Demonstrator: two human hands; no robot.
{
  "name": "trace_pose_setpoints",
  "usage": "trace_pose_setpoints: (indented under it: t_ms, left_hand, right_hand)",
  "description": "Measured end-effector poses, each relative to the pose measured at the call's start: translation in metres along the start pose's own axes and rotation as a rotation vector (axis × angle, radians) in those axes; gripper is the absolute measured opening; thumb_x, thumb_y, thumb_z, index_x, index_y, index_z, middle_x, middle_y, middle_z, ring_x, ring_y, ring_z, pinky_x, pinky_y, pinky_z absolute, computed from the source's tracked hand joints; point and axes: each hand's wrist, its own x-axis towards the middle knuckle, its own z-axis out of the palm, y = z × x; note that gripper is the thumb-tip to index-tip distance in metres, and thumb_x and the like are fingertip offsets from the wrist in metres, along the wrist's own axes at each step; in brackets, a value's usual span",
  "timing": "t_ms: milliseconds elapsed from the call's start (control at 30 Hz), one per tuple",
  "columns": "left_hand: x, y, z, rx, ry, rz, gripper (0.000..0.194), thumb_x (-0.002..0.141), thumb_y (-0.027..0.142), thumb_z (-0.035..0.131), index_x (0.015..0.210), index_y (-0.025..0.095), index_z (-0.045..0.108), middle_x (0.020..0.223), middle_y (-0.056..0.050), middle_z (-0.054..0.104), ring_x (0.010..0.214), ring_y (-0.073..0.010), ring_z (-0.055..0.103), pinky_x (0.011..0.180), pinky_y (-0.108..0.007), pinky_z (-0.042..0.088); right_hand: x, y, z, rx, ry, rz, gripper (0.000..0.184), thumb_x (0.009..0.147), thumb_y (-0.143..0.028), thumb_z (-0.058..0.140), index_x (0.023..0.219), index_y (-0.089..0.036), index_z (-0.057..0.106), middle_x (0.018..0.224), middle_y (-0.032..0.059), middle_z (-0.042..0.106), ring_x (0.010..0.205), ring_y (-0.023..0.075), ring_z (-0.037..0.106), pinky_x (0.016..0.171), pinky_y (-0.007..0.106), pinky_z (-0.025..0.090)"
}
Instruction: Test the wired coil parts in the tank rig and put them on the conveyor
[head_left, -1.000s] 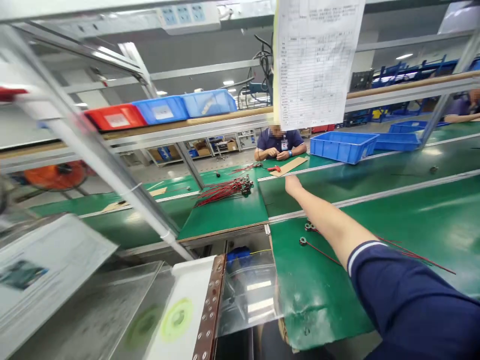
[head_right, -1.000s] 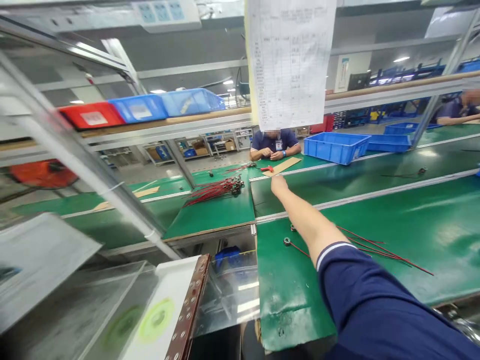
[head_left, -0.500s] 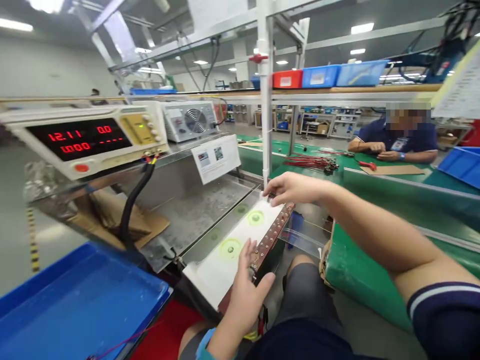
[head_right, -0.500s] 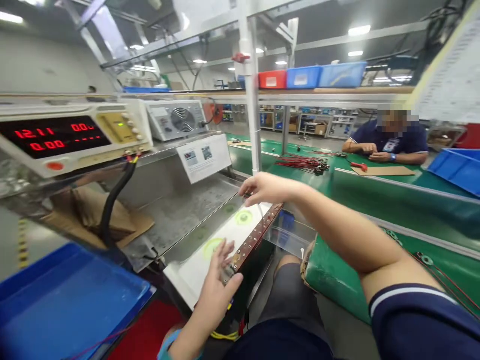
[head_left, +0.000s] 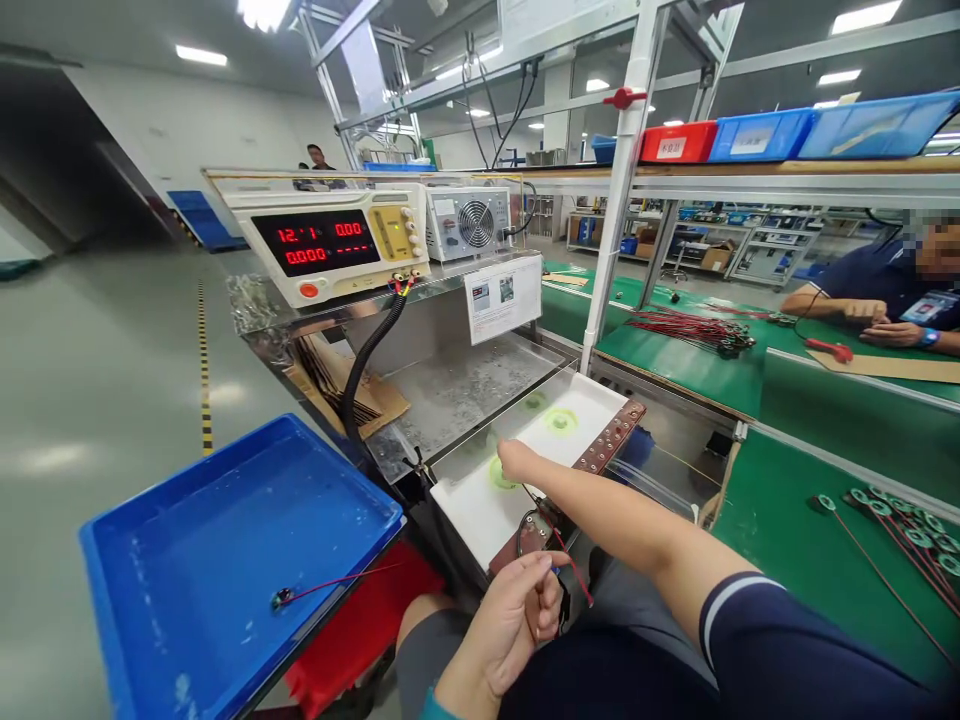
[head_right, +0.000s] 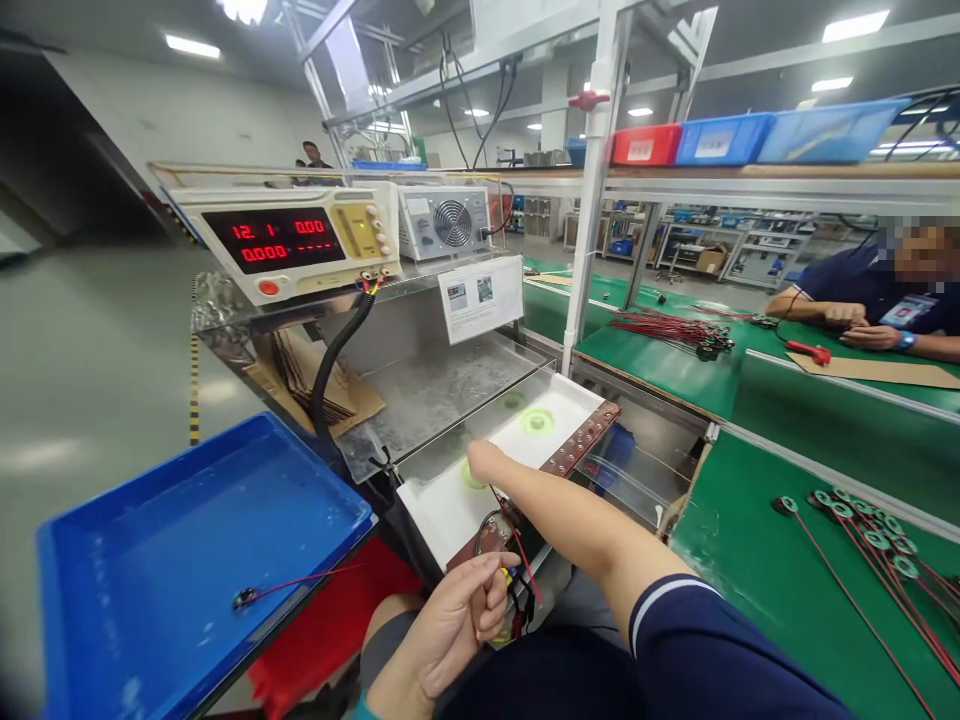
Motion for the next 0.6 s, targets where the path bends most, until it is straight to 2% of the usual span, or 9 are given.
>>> trace_pose_setpoints:
  t_ms: [67,133,233,333,433,500,600]
  left_hand:
    - [0.002,-0.006,0.002,-0.002,0.006,-0.002,0.059,0.067,0.055,0.084,0.1,0.012,0.059,0.057,0.006,0.049,0.042,-0.0047,0.037,0.042,-0.019,0.019]
    - [0.004,-0.018,0.002,0.065,-0.018,-0.008,0.059,0.069,0.059,0.08,0.101,0.014,0.058,0.058,0.003,0.056,0.042,-0.0067,0.043,0.041,-0.019,0.023]
    - [0.006,-0.042,-0.003,0.224,-0.131,-0.088,0.062,0.07,0.064,0.078,0.099,0.014,0.057,0.062,-0.002,0.063,0.044,-0.0092,0.051,0.04,-0.02,0.03]
    - [0.008,-0.063,-0.01,0.322,-0.203,-0.152,0.067,0.066,0.07,0.078,0.096,0.015,0.055,0.062,-0.002,0.064,0.044,-0.0094,0.052,0.041,-0.02,0.032]
    - [0.008,-0.073,-0.015,0.349,-0.18,-0.168,0.069,0.065,0.073,0.077,0.096,0.015,0.055,0.065,-0.001,0.064,0.046,-0.0089,0.052,0.043,-0.021,0.033]
    - [0.004,-0.075,-0.02,0.401,-0.149,-0.131,0.069,0.067,0.074,0.076,0.097,0.015,0.058,0.07,-0.002,0.065,0.05,-0.0091,0.054,0.047,-0.021,0.034]
    - [-0.013,-0.079,-0.045,0.523,-0.101,-0.074,0.07,0.064,0.077,0.075,0.094,0.016,0.065,0.073,-0.005,0.066,0.057,-0.0109,0.054,0.056,-0.024,0.039]
  right_hand:
    - [0.004,0.002,0.008,-0.024,-0.017,-0.005,0.034,0.069,0.0,0.066,0.101,-0.008,0.072,0.105,0.0193,0.072,0.098,0.0312,0.07,0.075,0.029,0.053]
    - [0.007,0.004,0.014,-0.045,-0.027,-0.012,0.037,0.07,0.0,0.065,0.106,-0.007,0.07,0.11,0.0202,0.071,0.103,0.0316,0.069,0.08,0.03,0.054]
    - [0.009,0.009,0.019,-0.055,-0.033,-0.024,0.039,0.073,-0.001,0.062,0.112,-0.006,0.068,0.117,0.0209,0.068,0.109,0.0305,0.067,0.086,0.031,0.054]
    - [0.011,0.011,0.024,-0.033,-0.03,-0.014,0.039,0.074,-0.003,0.063,0.112,-0.007,0.068,0.118,0.0202,0.068,0.11,0.0293,0.067,0.088,0.031,0.054]
    - [0.015,0.008,0.025,0.009,-0.029,0.019,0.033,0.072,-0.005,0.068,0.105,-0.007,0.07,0.112,0.0206,0.069,0.106,0.0304,0.069,0.085,0.033,0.056]
    - [0.014,0.006,0.023,0.043,-0.01,0.032,0.032,0.074,-0.012,0.072,0.105,-0.007,0.07,0.112,0.0215,0.068,0.103,0.0314,0.069,0.083,0.034,0.056]
    - [-0.002,0.014,0.018,0.089,0.061,0.025,0.04,0.084,-0.033,0.071,0.116,-0.008,0.066,0.118,0.0211,0.064,0.104,0.0302,0.067,0.083,0.035,0.054]
